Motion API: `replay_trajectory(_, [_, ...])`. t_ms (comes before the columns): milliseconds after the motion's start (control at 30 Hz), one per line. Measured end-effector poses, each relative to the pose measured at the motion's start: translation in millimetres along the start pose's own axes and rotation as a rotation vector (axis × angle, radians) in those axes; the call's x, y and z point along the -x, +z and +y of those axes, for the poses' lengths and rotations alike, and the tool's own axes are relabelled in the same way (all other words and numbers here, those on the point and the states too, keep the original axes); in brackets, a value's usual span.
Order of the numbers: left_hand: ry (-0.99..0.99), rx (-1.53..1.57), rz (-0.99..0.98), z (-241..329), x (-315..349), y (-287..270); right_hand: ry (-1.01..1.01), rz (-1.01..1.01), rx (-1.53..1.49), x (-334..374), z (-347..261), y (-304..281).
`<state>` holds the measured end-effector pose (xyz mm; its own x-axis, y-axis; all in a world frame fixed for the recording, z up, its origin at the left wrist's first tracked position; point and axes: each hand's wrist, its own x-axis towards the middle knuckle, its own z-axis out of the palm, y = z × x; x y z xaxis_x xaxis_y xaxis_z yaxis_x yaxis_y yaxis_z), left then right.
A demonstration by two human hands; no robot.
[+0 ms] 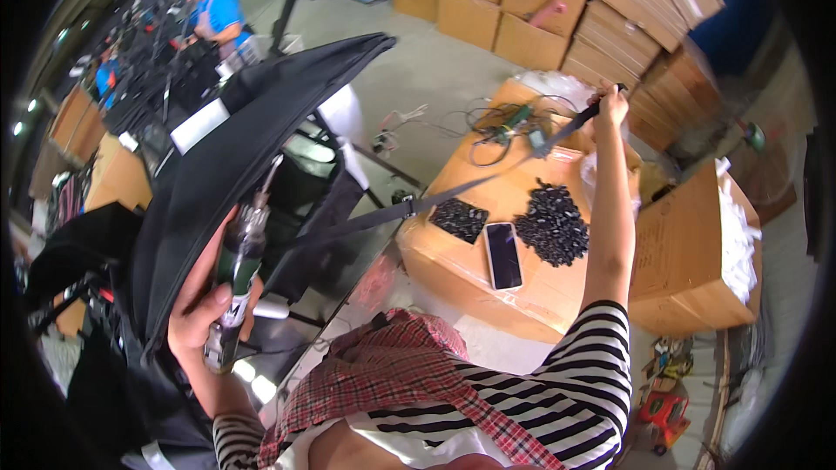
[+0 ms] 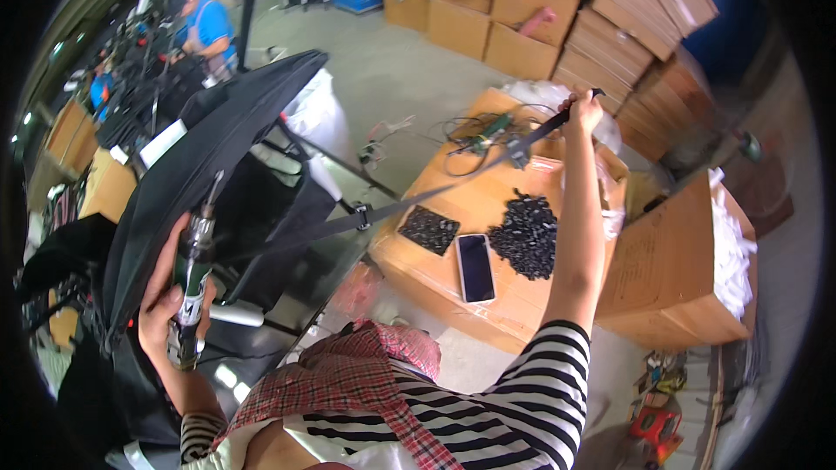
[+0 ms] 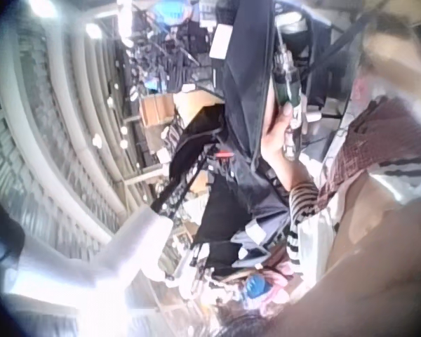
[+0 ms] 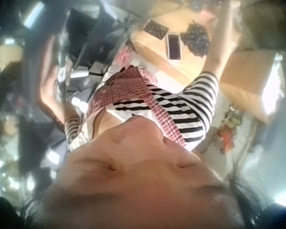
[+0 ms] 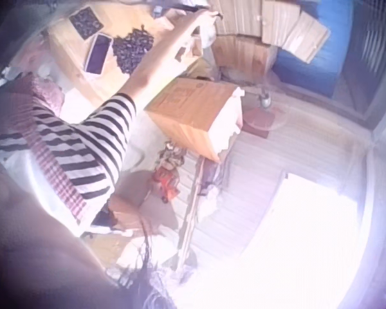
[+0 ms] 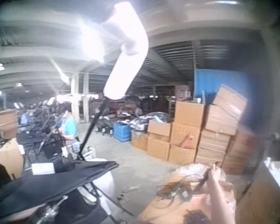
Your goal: The person uses a cordless drill to attach black plastic fasteners to a black fabric bag, repeatedly picking fasteners from a table and securing them into the bag's fabric. The person rotates the bag to access different attachment points and continues the process across multiple fasteners.
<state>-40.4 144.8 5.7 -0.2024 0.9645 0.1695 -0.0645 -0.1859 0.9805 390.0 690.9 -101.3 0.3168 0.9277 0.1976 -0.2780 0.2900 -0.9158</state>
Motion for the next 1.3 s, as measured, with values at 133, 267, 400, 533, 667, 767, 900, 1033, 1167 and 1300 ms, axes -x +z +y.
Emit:
replay_trajectory(133, [-0.030, 0.045, 0.014, 4, -11, 5, -0.152, -0.423, 0.229, 161, -25, 129])
replay_trajectory(267, [-0.038, 0.056, -0.001, 11, -11, 4, -0.255, -0.542, -0.047, 258, -45, 210])
replay_trajectory(400, [-0.031, 0.060, 0.026, 9, -8, 2, -0.164, -0.605, -0.090, 278, -51, 227])
replay_trajectory(533, [-0.019, 0.066, 0.023, 8, -13, 3, -0.627, -0.686, 0.289, 360, -4, 240])
replay_trajectory(667, [-0.025, 0.054, 0.020, 6, -14, 2, -0.766, -0.642, 0.443, 402, -10, 258])
replay_trajectory(767, [-0.033, 0.041, 0.024, 5, -13, 2, -0.861, -0.642, 0.528, 400, -14, 270])
replay_trajectory(900, [-0.035, 0.057, 0.013, 5, -16, 3, -0.864, -0.563, 0.589, 394, -12, 282])
replay_trajectory(1033, [-0.022, 0.068, -0.023, 6, -16, 0, -0.806, -0.486, 0.561, 386, -4, 286])
replay_trajectory(1167, [-0.018, 0.080, -0.014, 4, -14, 1, -0.692, -0.472, 0.583, 376, 2, 286])
replay_trajectory(1300, [-0.025, 0.071, 0.002, 5, -15, -1, -0.629, -0.505, 0.527, 382, 0, 282])
